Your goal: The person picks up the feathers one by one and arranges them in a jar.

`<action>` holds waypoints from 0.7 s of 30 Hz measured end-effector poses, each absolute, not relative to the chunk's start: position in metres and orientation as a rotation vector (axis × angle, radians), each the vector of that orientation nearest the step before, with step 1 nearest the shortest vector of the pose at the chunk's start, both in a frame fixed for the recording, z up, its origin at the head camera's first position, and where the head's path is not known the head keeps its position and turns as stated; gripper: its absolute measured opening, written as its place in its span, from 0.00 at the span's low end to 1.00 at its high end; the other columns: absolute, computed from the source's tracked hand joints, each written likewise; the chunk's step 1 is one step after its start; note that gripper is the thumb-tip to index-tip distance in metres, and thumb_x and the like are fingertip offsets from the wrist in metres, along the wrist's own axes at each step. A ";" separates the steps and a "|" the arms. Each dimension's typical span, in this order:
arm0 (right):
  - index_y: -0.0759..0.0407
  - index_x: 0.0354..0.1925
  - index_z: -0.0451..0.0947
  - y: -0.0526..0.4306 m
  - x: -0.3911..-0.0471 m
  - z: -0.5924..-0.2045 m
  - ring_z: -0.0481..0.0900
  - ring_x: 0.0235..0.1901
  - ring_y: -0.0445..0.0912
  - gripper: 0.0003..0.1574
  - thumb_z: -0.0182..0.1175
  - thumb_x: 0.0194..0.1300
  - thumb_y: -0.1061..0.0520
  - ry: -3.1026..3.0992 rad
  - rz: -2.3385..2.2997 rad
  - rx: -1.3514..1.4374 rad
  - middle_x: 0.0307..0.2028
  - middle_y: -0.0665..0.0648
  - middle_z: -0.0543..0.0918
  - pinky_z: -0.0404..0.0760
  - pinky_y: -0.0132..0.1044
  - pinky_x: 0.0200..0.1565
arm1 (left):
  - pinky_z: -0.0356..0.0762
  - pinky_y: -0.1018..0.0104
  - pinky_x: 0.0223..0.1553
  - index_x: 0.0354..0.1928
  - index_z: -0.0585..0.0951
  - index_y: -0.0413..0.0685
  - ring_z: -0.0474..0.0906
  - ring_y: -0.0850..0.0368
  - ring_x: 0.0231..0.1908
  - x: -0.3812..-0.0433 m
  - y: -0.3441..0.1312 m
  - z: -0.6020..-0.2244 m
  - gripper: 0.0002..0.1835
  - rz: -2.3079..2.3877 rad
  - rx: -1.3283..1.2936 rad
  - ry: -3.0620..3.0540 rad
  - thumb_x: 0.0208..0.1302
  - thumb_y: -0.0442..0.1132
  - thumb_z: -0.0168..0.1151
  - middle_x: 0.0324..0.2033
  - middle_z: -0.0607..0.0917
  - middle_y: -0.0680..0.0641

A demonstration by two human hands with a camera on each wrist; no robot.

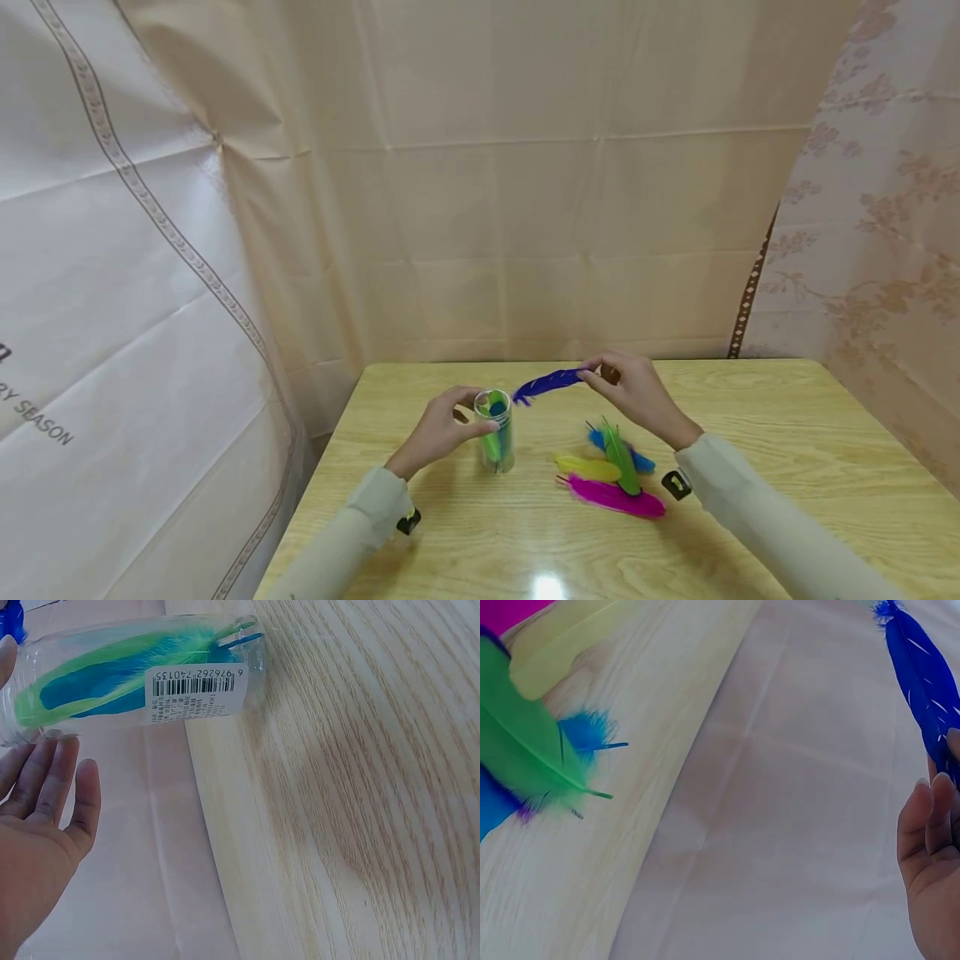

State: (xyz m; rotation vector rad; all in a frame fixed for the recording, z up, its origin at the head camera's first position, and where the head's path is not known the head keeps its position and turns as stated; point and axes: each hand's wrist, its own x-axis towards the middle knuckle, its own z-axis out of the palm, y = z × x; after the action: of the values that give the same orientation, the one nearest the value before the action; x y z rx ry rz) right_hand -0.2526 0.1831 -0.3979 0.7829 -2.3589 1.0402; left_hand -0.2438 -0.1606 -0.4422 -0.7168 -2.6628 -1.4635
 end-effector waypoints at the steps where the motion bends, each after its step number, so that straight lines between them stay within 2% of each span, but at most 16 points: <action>1: 0.50 0.41 0.88 0.182 -0.253 -0.397 0.70 0.22 0.40 0.02 0.69 0.70 0.57 -2.358 1.039 0.782 0.25 0.45 0.76 0.69 0.32 0.22 | 0.80 0.57 0.49 0.63 0.80 0.55 0.79 0.56 0.50 -0.244 -0.161 -0.442 0.30 -1.461 -0.714 -2.667 0.63 0.57 0.74 0.53 0.84 0.49; 6: 0.50 0.41 0.87 0.175 -0.254 -0.395 0.70 0.22 0.41 0.02 0.69 0.70 0.57 -2.355 1.036 0.809 0.26 0.44 0.77 0.70 0.32 0.23 | 0.80 0.56 0.50 0.64 0.79 0.56 0.79 0.56 0.51 -0.243 -0.161 -0.441 0.31 -1.460 -0.702 -2.676 0.62 0.58 0.74 0.54 0.84 0.50; 13: 0.51 0.42 0.87 0.165 -0.256 -0.391 0.71 0.24 0.40 0.03 0.68 0.70 0.58 -2.347 1.024 0.871 0.29 0.44 0.78 0.73 0.33 0.27 | 0.80 0.55 0.50 0.66 0.78 0.49 0.79 0.54 0.51 -0.244 -0.162 -0.442 0.34 -1.465 -0.718 -2.668 0.63 0.57 0.73 0.56 0.83 0.44; 21: 0.53 0.41 0.87 0.151 -0.259 -0.387 0.73 0.27 0.39 0.05 0.69 0.68 0.62 -2.317 0.982 1.002 0.36 0.45 0.82 0.77 0.32 0.29 | 0.80 0.57 0.50 0.65 0.79 0.53 0.79 0.53 0.52 -0.245 -0.161 -0.444 0.33 -1.458 -0.712 -2.674 0.63 0.59 0.73 0.54 0.83 0.52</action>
State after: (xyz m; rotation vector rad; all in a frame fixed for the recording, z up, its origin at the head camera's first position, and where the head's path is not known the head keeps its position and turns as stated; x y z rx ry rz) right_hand -0.2591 0.1513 -0.3873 1.0020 -2.3171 0.9823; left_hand -0.2448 -0.1614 -0.4435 -0.7119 -2.6737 -1.4583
